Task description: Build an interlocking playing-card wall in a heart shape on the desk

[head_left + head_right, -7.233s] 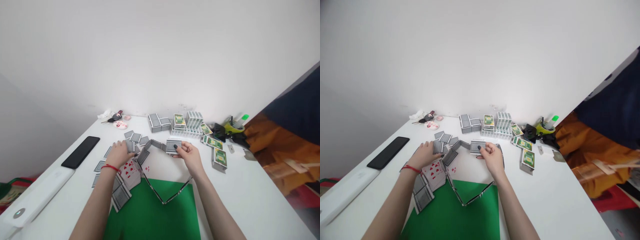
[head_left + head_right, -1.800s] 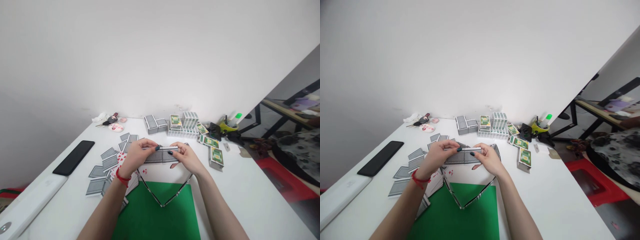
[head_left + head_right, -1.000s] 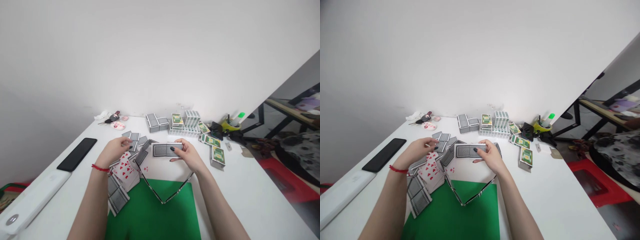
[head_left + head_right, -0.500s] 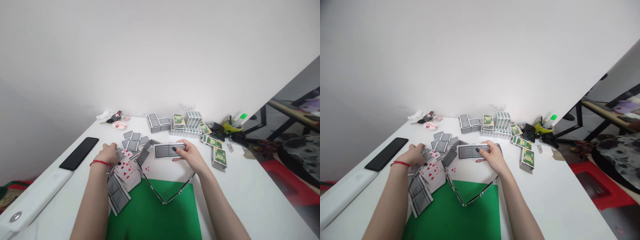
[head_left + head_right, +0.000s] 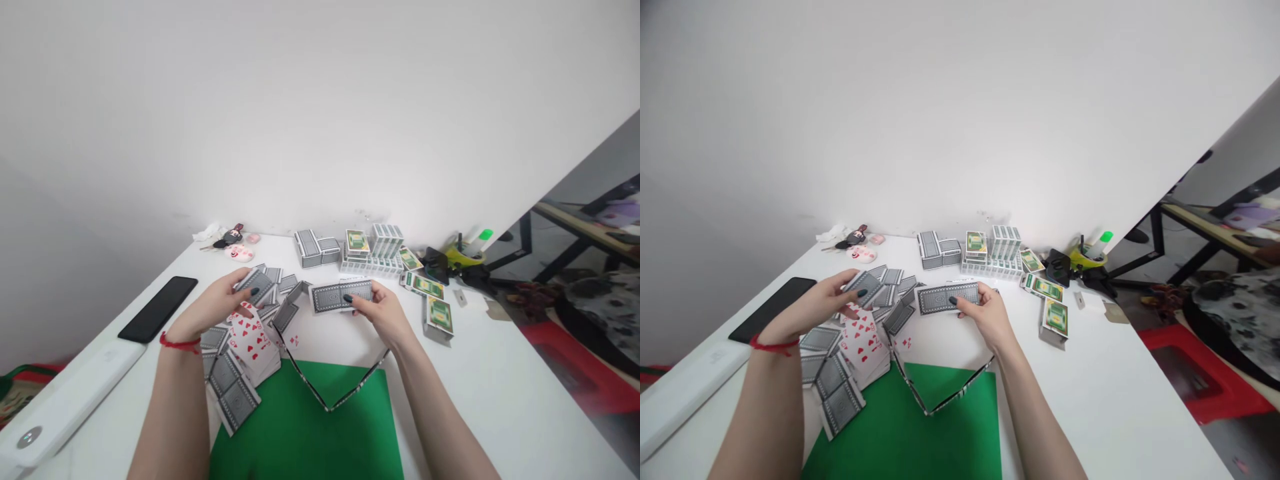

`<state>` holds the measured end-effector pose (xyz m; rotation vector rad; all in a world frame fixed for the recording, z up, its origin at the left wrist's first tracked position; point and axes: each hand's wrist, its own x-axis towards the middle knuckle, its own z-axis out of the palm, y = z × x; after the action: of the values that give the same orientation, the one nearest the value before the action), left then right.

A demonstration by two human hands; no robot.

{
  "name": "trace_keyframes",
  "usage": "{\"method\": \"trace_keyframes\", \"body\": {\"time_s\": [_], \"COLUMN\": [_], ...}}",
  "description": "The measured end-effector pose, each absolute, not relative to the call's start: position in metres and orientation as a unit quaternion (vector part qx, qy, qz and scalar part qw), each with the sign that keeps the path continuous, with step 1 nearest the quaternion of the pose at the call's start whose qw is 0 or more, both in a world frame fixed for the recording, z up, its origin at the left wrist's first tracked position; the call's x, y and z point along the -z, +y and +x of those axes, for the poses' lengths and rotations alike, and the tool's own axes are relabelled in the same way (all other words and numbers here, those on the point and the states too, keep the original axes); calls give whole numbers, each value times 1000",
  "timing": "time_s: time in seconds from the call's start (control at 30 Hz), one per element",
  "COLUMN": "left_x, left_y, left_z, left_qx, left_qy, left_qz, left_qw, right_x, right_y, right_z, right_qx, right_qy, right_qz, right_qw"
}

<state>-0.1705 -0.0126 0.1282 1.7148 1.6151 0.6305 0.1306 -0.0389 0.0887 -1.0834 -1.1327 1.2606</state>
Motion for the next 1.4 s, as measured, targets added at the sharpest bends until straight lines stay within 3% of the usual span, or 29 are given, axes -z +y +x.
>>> {"method": "trace_keyframes", "body": {"time_s": [0.37, 0.57, 0.97, 1.4], "left_x": [-140, -136, -135, -139], "left_y": [-21, -21, -21, -24], "left_z": [-127, -128, -123, -116], "left_qx": [-234, -213, -216, -190], "left_qy": [405, 416, 436, 462], "left_qz": [694, 695, 685, 678], "left_qw": [547, 546, 543, 540], "right_x": [-116, -126, -124, -117], "right_y": [-59, -69, -73, -66], "right_z": [127, 124, 119, 125], "right_qx": [-522, -450, -393, -420], "right_qy": [-476, -493, -564, -577], "right_qz": [-431, -455, -490, -499], "right_qw": [561, 590, 536, 491]}}
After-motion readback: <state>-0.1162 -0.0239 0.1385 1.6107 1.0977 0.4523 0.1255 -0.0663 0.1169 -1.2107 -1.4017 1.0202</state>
